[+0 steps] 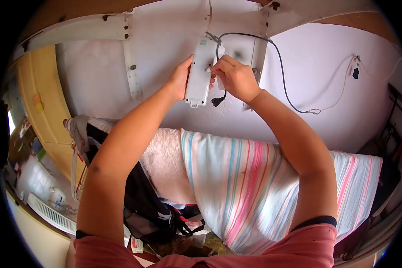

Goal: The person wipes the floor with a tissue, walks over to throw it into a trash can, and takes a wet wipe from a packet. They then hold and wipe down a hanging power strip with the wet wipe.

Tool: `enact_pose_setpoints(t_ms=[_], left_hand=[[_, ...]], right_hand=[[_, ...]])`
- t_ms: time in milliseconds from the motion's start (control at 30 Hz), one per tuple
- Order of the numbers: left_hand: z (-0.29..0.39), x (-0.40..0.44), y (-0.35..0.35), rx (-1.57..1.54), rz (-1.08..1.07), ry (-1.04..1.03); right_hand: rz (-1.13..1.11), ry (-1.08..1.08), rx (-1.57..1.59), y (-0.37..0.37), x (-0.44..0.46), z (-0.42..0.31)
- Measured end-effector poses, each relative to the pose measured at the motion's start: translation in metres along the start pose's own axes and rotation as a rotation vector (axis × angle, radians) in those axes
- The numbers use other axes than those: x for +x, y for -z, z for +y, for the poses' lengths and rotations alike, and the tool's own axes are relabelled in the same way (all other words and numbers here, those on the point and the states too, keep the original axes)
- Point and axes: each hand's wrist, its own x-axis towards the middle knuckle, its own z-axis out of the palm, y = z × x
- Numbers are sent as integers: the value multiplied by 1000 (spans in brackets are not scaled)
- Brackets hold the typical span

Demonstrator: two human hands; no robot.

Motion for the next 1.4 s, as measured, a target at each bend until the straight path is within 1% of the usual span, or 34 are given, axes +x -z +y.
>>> enact_pose_setpoints(t_ms=[33,67,100,133,167,233,267,300,367,467,500,567,633,700,767,833,867,900,933,1000,1033,1100,1133,1167,1233,1300,1333,1400], left_hand=[[0,0,-2,-3,1,6],[0,0,-4,-4,-4,5],[-1,-1,-7,-28,61,-9],[-2,-2,-10,-52,128,-21],[-4,-1,-10,-54,126,-21],[-6,4,-4,-112,131,-22],[-8,7,-3,-44,104,-42],[-6,7,2,16,-21,-22],[-2,-2,-11,27,61,11],[-5,4,-1,-2,18,-13],[-5,5,-3,-6,19,-19],[-7,5,-7,-15,173,-67],[-7,5,-6,-9,130,-48],[-6,5,-5,-6,50,-21],[-7,5,-7,0,67,-31],[-8,7,-3,-16,93,-57],[-8,7,-2,-18,93,-59],[-8,8,-3,-2,133,-52],[-9,8,-4,17,169,-41],[-9,8,-5,34,134,-29],[-8,7,-5,47,109,-24],[-10,12,0,55,87,-35],[-11,13,1,46,159,-50],[-12,15,1,34,229,-66],[-13,12,-2,29,234,-80],[-9,11,-1,46,140,1],[-8,10,-1,62,109,-17],[-8,10,-1,72,133,-6]], right_hand=[[-7,-6,-8,3,-1,-3],[-56,97,-41,4,-1,-7],[-108,199,-73,6,0,-15],[-166,261,-27,6,4,-24],[-186,261,-65,0,6,-24],[-122,216,-181,-2,19,-17],[-93,188,-263,-8,29,1],[-61,132,-302,-12,42,16],[35,-54,-268,-14,68,32],[17,-39,-290,-34,69,24],[-5,60,-248,-36,62,12],[-69,20,-178,-37,56,-6],[-45,41,-194,-30,64,6],[86,-67,-271,-22,76,27],[110,-110,-276,-26,71,32],[-15,56,-224,-30,59,10],[-179,83,-264,-29,55,2],[-172,57,-226,-26,54,-4],[-132,34,-256,-24,55,2],[-3,-16,-264,-20,68,23],[0,-16,-264,-24,64,25],[10,-115,-233,-32,57,23],[-17,7,-166,-31,48,7],[-81,90,-171,-28,43,-5],[-86,137,-220,-18,43,-4],[35,-93,-189,-14,50,15],[59,-144,-181,-9,53,24],[95,-162,-134,-15,46,25]])
